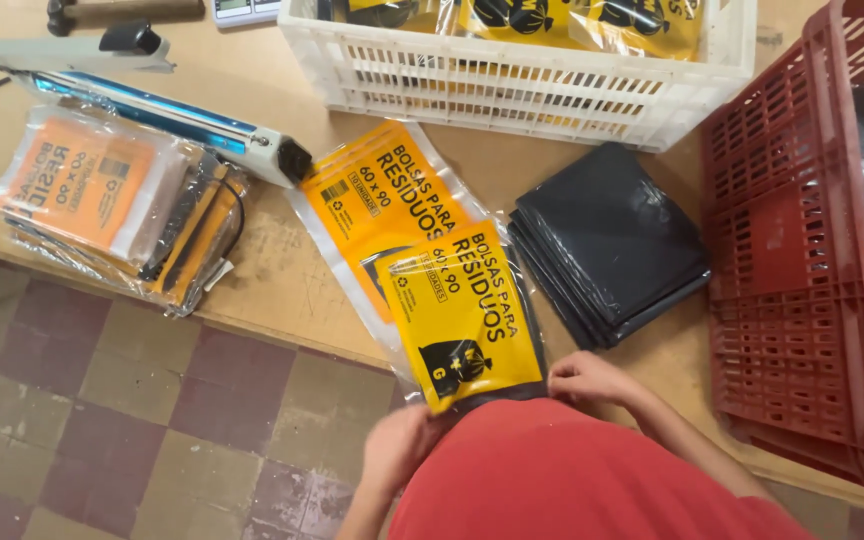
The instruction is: The person repeatedly places folded black trash bags into yellow-and-white labeled plastic packaging, seals the packages, and stacks them in a white crate. The person also moves a stack of black bags from a red basket onto the table and continues the packaging cycle.
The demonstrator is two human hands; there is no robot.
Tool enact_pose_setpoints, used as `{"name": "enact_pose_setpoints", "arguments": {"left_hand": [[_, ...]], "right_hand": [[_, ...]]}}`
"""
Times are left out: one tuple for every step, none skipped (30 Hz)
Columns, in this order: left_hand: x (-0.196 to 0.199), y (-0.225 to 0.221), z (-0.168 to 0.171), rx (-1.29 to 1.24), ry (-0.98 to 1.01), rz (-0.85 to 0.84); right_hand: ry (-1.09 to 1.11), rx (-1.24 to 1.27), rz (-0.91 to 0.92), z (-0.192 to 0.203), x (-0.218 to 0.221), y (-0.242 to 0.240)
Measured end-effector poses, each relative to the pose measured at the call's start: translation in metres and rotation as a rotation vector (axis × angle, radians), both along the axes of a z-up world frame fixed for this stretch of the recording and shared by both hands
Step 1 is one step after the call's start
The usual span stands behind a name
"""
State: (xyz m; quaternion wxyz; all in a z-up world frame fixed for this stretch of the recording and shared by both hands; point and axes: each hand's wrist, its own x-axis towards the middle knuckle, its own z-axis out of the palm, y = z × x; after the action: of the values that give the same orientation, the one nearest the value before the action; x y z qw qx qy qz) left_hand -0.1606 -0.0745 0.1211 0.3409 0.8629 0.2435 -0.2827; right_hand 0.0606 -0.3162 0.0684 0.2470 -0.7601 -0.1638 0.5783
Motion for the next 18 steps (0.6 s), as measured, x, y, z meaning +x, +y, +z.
{"name": "enact_pose_setpoints", "arguments": {"left_hand": [[-0.004,0.013,-0.027,0.001,-0.001,-0.005],[-0.012,0.024,-0.053,0.213,-0.258,0.001],[-0.021,0.035,-0.079,0.422,-0.517,0.004],[-0.008,0.037,-0.049,0.425,-0.519,-0.002],[0.004,0.038,-0.018,0.536,-0.796,0.025],[0.019,0.040,0.012,0.644,-1.079,0.051],[0.030,0.035,0.033,0.647,-1.087,0.045],[0.038,0.029,0.053,0.672,-1.102,0.029],[0.046,0.022,0.074,0.698,-1.116,0.012],[0.053,0.017,0.078,0.699,-1.121,0.006],[0.061,0.013,0.083,0.763,-1.185,-0.029],[0.071,0.010,0.087,0.824,-1.254,-0.066],[0.075,0.025,0.070,0.823,-1.263,-0.076],[0.077,0.037,0.052,0.663,-1.172,-0.118],[0.080,0.050,0.034,0.506,-1.077,-0.159],[0.086,0.052,0.048,0.503,-1.081,-0.165],[0.092,0.054,0.061,0.369,-1.070,-0.097],[0.100,0.057,0.076,0.238,-1.059,-0.029]], "right_hand": [[-0.001,0.001,-0.005,0.011,0.007,0.009],[0.056,0.280,-0.021,0.021,0.011,0.017],[0.111,0.558,-0.039,0.032,0.015,0.024],[0.109,0.562,-0.044,0.049,0.015,0.038],[0.084,0.686,-0.116,0.067,0.016,0.051],[0.055,0.813,-0.187,0.085,0.019,0.066],[0.047,0.820,-0.190,0.107,0.019,0.076],[0.018,0.913,-0.260,0.127,0.017,0.085],[-0.012,1.006,-0.330,0.148,0.014,0.094],[-0.017,1.011,-0.334,0.146,0.011,0.097],[0.033,1.177,-0.399,0.144,0.009,0.101],[0.079,1.344,-0.464,0.143,0.008,0.104],[0.070,1.351,-0.470,0.148,0.011,0.107],[0.040,1.375,-0.494,0.152,0.013,0.109],[0.009,1.399,-0.518,0.157,0.014,0.110],[0.003,1.401,-0.523,0.146,0.023,0.109],[0.069,1.410,-0.597,0.135,0.031,0.107],[0.134,1.422,-0.668,0.125,0.041,0.108]]}}
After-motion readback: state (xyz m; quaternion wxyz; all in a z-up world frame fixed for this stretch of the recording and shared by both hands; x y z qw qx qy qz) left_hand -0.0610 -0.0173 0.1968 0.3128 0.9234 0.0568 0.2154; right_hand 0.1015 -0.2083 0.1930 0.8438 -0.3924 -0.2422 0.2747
